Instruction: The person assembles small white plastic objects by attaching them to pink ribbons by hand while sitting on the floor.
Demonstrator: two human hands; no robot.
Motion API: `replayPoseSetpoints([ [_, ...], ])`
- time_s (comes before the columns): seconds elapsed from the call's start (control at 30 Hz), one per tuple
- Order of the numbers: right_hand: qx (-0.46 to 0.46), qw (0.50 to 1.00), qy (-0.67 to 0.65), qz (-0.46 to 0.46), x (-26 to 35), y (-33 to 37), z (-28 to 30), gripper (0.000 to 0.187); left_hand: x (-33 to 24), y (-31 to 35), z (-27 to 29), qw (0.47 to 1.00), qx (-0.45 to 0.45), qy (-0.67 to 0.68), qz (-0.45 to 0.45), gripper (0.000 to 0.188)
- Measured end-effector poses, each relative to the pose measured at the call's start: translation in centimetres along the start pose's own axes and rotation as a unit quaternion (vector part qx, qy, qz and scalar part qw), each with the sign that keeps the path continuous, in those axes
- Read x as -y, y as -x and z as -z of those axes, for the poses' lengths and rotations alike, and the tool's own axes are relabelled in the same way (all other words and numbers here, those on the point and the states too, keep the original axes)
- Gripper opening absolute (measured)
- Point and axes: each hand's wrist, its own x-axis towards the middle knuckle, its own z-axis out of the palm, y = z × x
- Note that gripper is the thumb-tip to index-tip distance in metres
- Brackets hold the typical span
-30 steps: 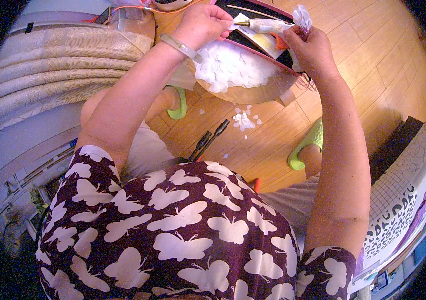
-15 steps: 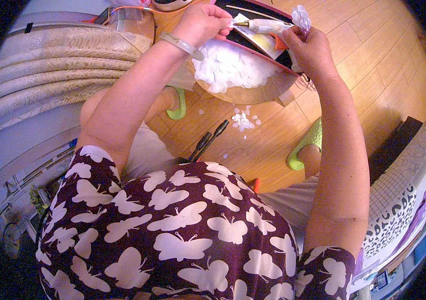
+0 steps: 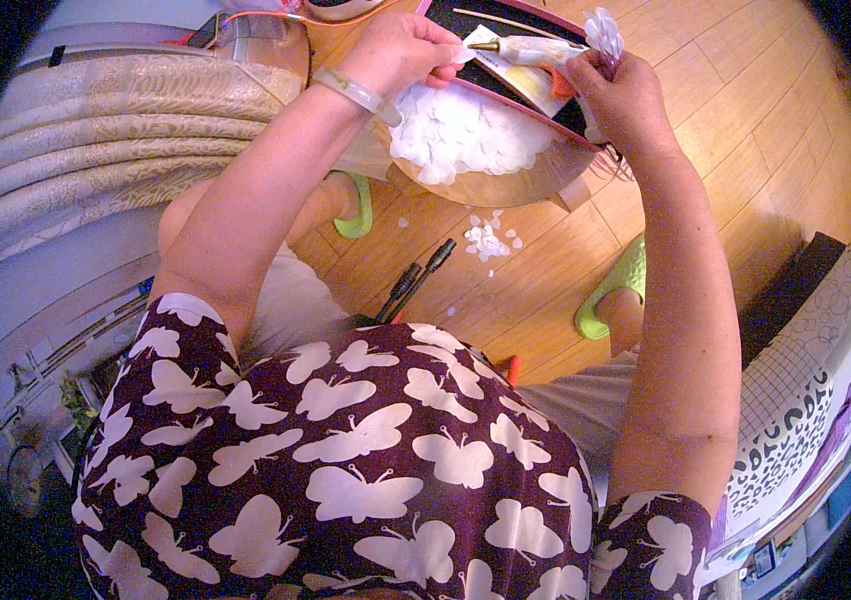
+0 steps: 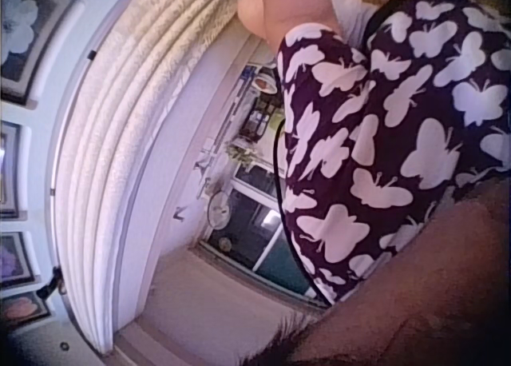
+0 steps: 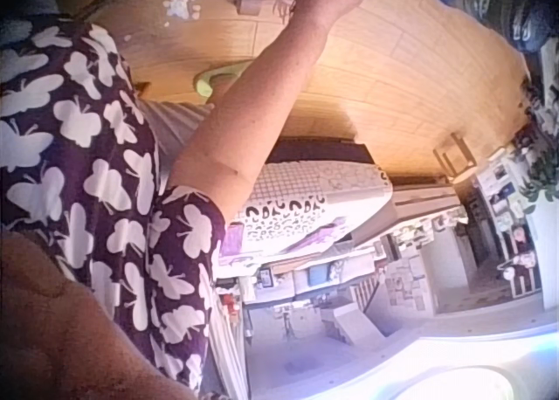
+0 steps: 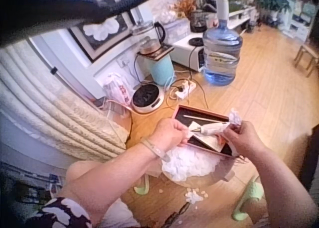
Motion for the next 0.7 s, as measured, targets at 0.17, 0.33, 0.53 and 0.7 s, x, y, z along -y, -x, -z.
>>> replayPoseSetpoints([
  [0.17, 0.0, 1.0, -0.013, 0.004, 0.01, 0.17, 0.04, 0.021, -0.23, 0.35, 0.07, 0.999, 0.007, -0.032, -0.029, 0.01],
  [0.33, 0.002, 1.0, -0.009, 0.013, 0.04, 0.04, -0.12, 0.021, 0.16, -0.04, 0.12, 0.997, -0.017, -0.051, -0.046, 0.011],
  [0.53, -0.006, 1.0, 0.0, 0.016, -0.11, 0.15, 0.1, 0.021, -0.47, 0.03, -0.67, 0.997, -0.017, 0.027, -0.064, 0.004],
  [0.7, -0.012, 1.0, -0.002, 0.022, -0.06, 0.13, -0.05, 0.021, -0.32, -0.08, -0.23, 0.997, -0.008, 0.048, -0.057, 0.004],
])
